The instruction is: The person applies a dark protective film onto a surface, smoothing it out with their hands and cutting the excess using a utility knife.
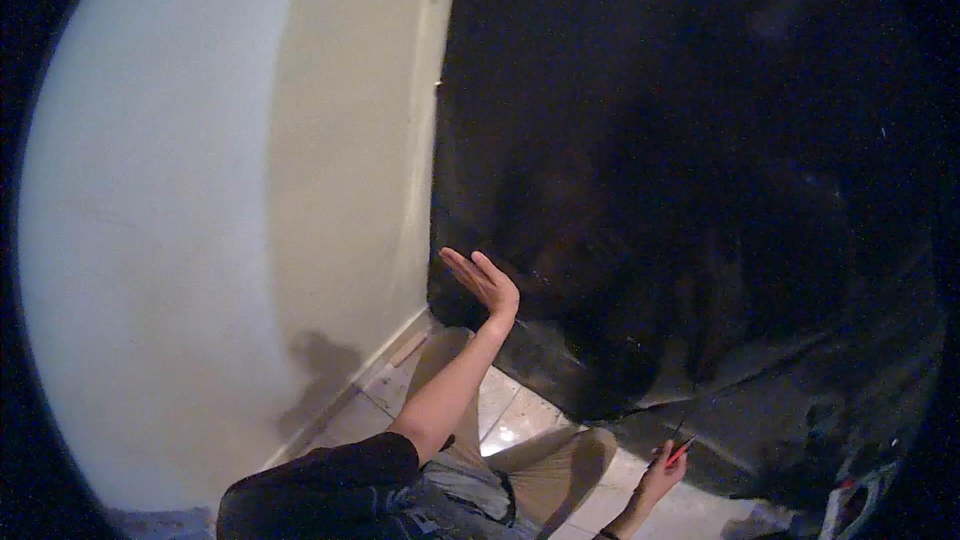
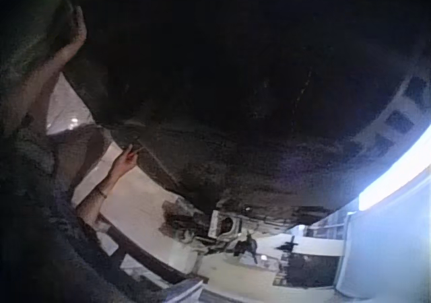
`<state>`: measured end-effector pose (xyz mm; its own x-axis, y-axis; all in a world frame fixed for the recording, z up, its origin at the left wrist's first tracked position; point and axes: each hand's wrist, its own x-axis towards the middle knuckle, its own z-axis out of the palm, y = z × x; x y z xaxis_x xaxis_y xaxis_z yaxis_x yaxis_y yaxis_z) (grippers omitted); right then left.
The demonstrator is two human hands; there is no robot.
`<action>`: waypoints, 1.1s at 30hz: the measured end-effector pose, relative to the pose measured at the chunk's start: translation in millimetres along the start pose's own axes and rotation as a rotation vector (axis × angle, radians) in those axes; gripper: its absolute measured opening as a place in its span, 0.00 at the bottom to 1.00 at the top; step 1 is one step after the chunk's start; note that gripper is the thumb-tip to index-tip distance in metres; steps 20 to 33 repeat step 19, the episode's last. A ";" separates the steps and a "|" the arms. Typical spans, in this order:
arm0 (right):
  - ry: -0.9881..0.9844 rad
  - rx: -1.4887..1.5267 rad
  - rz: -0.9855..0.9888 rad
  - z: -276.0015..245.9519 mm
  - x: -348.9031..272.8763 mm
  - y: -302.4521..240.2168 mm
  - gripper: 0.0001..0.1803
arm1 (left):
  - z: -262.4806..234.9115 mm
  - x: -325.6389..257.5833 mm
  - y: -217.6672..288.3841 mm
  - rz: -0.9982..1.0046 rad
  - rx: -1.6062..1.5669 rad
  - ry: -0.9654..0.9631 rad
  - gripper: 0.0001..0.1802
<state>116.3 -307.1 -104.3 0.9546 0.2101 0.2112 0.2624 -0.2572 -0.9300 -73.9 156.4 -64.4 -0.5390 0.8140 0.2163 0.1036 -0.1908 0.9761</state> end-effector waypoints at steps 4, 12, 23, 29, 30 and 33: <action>-0.045 0.016 0.054 -4.0 -13.8 -29.2 0.17 | -12.3 3.8 2.9 -0.031 -0.034 -0.019 0.44; 0.024 0.170 0.071 8.9 -11.1 -7.9 0.16 | -21.3 12.9 -15.1 0.057 0.068 -0.038 0.41; -0.031 0.223 0.072 -4.3 -17.9 -41.5 0.17 | -55.8 9.5 39.5 0.342 0.100 -0.024 0.43; -0.031 0.223 0.072 -4.3 -17.9 -41.5 0.17 | -55.8 9.5 39.5 0.342 0.100 -0.024 0.43; -0.031 0.223 0.072 -4.3 -17.9 -41.5 0.17 | -55.8 9.5 39.5 0.342 0.100 -0.024 0.43; -0.031 0.223 0.072 -4.3 -17.9 -41.5 0.17 | -55.8 9.5 39.5 0.342 0.100 -0.024 0.43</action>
